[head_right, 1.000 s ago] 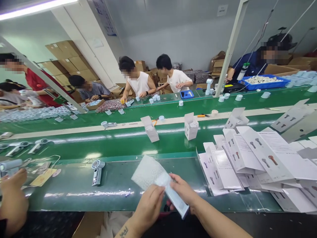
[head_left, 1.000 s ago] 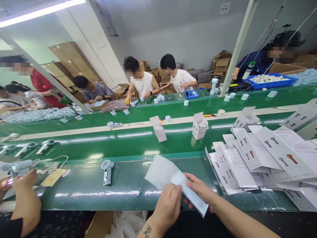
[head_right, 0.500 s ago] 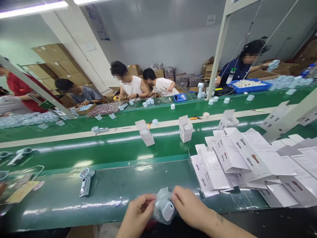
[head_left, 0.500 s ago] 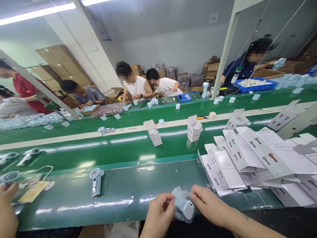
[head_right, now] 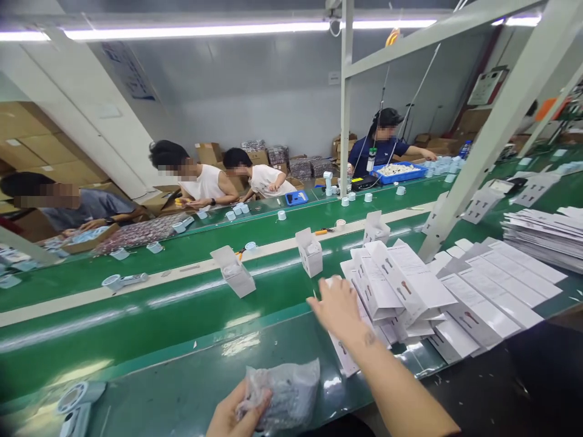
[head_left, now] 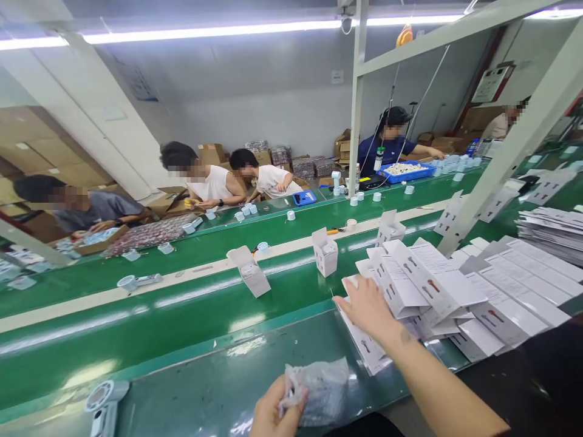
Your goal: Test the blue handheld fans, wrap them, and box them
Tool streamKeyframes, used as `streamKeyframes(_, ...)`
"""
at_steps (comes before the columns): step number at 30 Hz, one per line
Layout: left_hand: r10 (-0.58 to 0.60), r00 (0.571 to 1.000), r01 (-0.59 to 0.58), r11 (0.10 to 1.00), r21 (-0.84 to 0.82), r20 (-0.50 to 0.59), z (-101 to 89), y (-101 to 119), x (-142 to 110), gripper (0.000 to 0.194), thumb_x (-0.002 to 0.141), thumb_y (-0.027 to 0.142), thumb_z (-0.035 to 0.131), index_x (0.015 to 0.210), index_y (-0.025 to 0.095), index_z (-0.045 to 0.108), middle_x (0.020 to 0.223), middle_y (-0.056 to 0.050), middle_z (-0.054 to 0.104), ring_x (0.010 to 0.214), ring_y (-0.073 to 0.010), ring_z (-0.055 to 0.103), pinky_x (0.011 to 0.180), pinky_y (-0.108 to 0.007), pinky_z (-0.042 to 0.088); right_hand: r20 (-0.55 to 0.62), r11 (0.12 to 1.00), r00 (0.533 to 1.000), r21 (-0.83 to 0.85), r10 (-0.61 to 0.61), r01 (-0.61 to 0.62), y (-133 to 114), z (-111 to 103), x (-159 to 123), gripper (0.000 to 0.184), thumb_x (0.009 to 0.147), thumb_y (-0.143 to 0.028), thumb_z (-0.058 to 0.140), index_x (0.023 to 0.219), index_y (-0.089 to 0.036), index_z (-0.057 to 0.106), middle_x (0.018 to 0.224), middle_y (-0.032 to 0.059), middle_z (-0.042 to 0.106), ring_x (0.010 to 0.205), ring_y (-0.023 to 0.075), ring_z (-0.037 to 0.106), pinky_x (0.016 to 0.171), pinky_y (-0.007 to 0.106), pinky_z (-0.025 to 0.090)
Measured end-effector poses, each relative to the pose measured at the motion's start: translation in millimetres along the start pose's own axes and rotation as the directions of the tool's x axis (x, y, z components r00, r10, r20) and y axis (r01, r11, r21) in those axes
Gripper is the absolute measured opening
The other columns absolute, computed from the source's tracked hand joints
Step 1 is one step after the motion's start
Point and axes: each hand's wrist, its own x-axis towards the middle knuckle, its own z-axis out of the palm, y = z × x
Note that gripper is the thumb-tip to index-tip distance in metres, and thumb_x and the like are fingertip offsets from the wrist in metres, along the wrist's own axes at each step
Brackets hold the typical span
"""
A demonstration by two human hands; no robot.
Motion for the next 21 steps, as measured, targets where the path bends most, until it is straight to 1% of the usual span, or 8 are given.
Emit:
streamKeyframes(3, -0.13, 0.986, 0.111, 0.979, -0.173, -0.105, -5.0, -1.3, -0.4, 0.049, 0.065, 0.063, 0.064, 0.085, 0.019, 0.072, 0.076, -0.005, 0.071, 0.074, -0.0251, 0.064, 0.059, -0.028, 0.053, -0.231, 0.912, 0.966, -0.358, 0.118, -0.198, 20.2, -21.3, 38.1, 0.046, 0.069, -0.021, 0.069, 0.112, -0.009, 0.059, 0.139, 0.0263, 0.038, 0.135, 0.0469, 0.011, 0.101, 0.063, 0.01)
streamKeyframes(6, -0.232, 0.96, 0.163, 0.917, -0.365, -0.155, -21.8, 0.1, 0.1, 0.049, 0.06, 0.06, 0.07, 0.087, 0.019, 0.072, 0.075, -0.004, 0.071, 0.067, -0.0234, 0.064, 0.051, -0.029, 0.052, -0.266, 0.826, 0.956, -0.507, 0.122, -0.246, 30.0, -23.0, 49.2, 0.039, 0.066, -0.011, 0.068, 0.104, -0.005, 0.063, 0.128, 0.0312, 0.047, 0.129, 0.0519, 0.023, 0.096, 0.068, 0.016)
streamKeyframes(9, -0.322, 0.929, 0.171, 0.813, -0.557, -0.185, -50.4, 10.0, 2.1, 0.047, 0.053, 0.054, 0.078, 0.081, 0.016, 0.072, 0.075, -0.006, 0.072, 0.062, -0.022, 0.064, 0.048, -0.029, 0.053, -0.229, 0.795, 0.973, -0.585, 0.028, -0.16, 20.2, -15.6, 33.0, 0.027, 0.074, -0.013, 0.06, 0.101, -0.01, 0.064, 0.116, 0.0263, 0.056, 0.12, 0.0474, 0.039, 0.089, 0.065, 0.031)
streamKeyframes(12, -0.336, 0.88, 0.01, 0.718, -0.696, -0.334, -81.3, 30.5, 7.4, 0.046, 0.044, 0.044, 0.086, 0.076, 0.016, 0.07, 0.073, -0.003, 0.071, 0.057, -0.0186, 0.062, 0.04, -0.025, 0.051, -0.151, 0.793, 0.968, -0.605, -0.201, 0.07, 1.9, 4.2, 10.2, 0.029, 0.081, -0.028, 0.058, 0.109, -0.02, 0.061, 0.137, 0.0176, 0.041, 0.125, 0.0391, 0.035, 0.097, 0.056, 0.035)
streamKeyframes(14, -0.275, 0.84, -0.175, 0.677, -0.715, -0.467, -96.1, 45.0, 14.0, 0.047, 0.042, 0.04, 0.087, 0.078, 0.018, 0.067, 0.074, 0.001, 0.07, 0.056, -0.0161, 0.061, 0.038, -0.022, 0.049, -0.105, 0.785, 0.897, -0.535, -0.429, 0.313, -3.0, 29.9, 2.2, 0.045, 0.08, -0.035, 0.059, 0.123, -0.024, 0.052, 0.142, 0.014, 0.033, 0.129, 0.036, 0.032, 0.102, 0.053, 0.034)
streamKeyframes(17, -0.075, 0.833, -0.344, 0.706, -0.619, -0.548, -107.6, 54.9, 25.5, 0.05, 0.048, 0.042, 0.085, 0.088, 0.019, 0.066, 0.083, -0.002, 0.072, 0.071, -0.0205, 0.066, 0.056, -0.029, 0.056, -0.053, 0.726, 0.756, -0.326, -0.653, 0.605, 10.4, 84.0, 3.9, 0.069, 0.078, -0.031, 0.062, 0.14, -0.023, 0.032, 0.137, 0.0165, 0.04, 0.128, 0.0363, 0.036, 0.104, 0.057, 0.034)
streamKeyframes(19, 0.096, 0.863, -0.34, 0.836, -0.43, -0.496, -110.7, 51.4, 28.4, 0.047, 0.055, 0.042, 0.081, 0.093, 0.018, 0.067, 0.089, -0.006, 0.073, 0.084, -0.0253, 0.066, 0.073, -0.038, 0.056, -0.011, 0.744, 0.762, -0.226, -0.647, 0.629, 29.4, 120.0, 8.9, 0.079, 0.075, -0.029, 0.065, 0.143, -0.022, 0.024, 0.135, 0.0176, 0.042, 0.127, 0.0376, 0.038, 0.105, 0.06, 0.033)
streamKeyframes(21, 0.255, 0.909, -0.299, 0.95, -0.09, -0.33, -111.1, 44.9, 23.1, 0.033, 0.064, 0.036, 0.075, 0.091, 0.018, 0.07, 0.092, -0.008, 0.073, 0.09, -0.0268, 0.065, 0.084, -0.04, 0.052, 0.0, 0.79, 0.802, -0.177, -0.597, 0.587, 49.3, 147.2, 12.0, 0.086, 0.073, -0.029, 0.067, 0.144, -0.021, 0.02, 0.136, 0.0192, 0.041, 0.128, 0.0391, 0.037, 0.105, 0.061, 0.033)
